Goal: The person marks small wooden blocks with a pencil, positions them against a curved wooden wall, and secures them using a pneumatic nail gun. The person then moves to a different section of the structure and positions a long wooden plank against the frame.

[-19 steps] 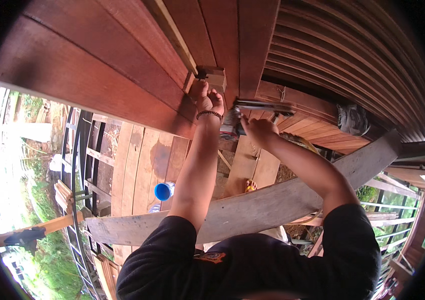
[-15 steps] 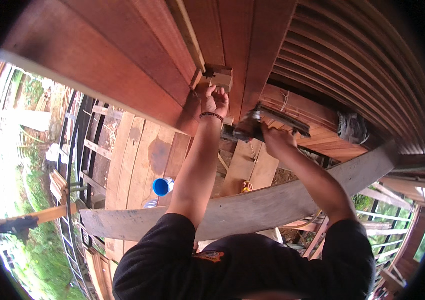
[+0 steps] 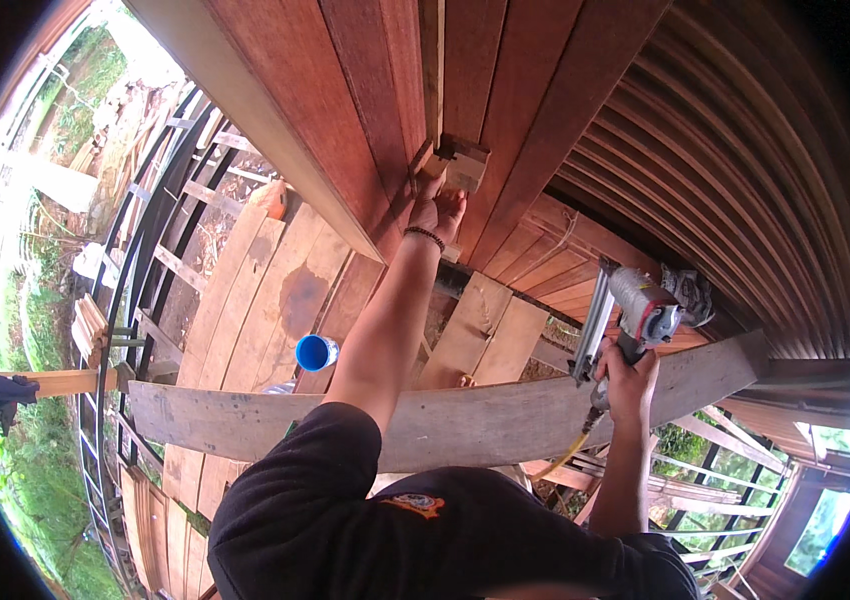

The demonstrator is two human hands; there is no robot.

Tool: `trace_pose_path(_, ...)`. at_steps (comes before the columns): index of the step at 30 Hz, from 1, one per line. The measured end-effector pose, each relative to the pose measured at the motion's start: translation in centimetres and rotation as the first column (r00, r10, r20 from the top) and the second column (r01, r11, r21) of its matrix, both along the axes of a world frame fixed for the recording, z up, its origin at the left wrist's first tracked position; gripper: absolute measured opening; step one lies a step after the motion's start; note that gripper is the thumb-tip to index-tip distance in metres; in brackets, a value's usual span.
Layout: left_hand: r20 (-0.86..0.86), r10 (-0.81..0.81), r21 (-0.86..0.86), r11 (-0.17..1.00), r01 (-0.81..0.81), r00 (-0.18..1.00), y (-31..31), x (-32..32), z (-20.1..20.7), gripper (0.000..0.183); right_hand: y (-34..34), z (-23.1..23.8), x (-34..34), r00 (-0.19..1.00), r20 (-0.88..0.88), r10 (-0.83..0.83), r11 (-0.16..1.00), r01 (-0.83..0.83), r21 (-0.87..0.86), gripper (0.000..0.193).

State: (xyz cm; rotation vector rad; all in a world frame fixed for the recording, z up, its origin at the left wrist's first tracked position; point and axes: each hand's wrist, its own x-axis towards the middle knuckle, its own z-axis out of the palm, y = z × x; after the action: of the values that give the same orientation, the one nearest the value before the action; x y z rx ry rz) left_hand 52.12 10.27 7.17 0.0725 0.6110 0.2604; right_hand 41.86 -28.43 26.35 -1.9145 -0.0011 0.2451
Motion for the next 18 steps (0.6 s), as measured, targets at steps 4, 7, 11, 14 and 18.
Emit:
trace_pose_path(4, -0.006, 0.121, 0.201, 0.973, -0.117, 0.993, 0.0, -0.1, 0.2, 0.022, 1.9, 0.1, 0.3, 0.997, 0.081, 0.003, 0.969, -0.023, 0.246, 0.012)
trace_pose_path(7, -0.089, 0.114, 0.145, 0.984, -0.1, 0.989, 0.1, -0.2, 0.6, 0.022, 3.7, -1.0, 0.7, 0.998, 0.049, 0.044, 0.941, -0.058, 0.332, 0.018)
trace_pose_path(11, -0.169, 0.071, 0.139, 0.989, -0.048, 0.983, 0.5, -0.6, 0.4, 0.028, 5.7, -2.7, 1.9, 0.99, -0.114, 0.087, 0.884, -0.023, 0.467, 0.026)
trace_pose_path(14, -0.078, 0.007, 0.157, 0.988, 0.005, 0.997, 1.1, -1.0, -0.3, 0.038, 7.0, -3.9, 3.1, 0.964, -0.242, 0.111, 0.802, 0.057, 0.595, 0.007)
trace_pose_path(18, -0.123, -0.009, 0.16, 0.987, 0.029, 0.992, 1.2, -1.2, -0.7, 0.046, 8.5, -5.3, 4.7, 0.933, -0.32, 0.164, 0.772, 0.08, 0.631, 0.009)
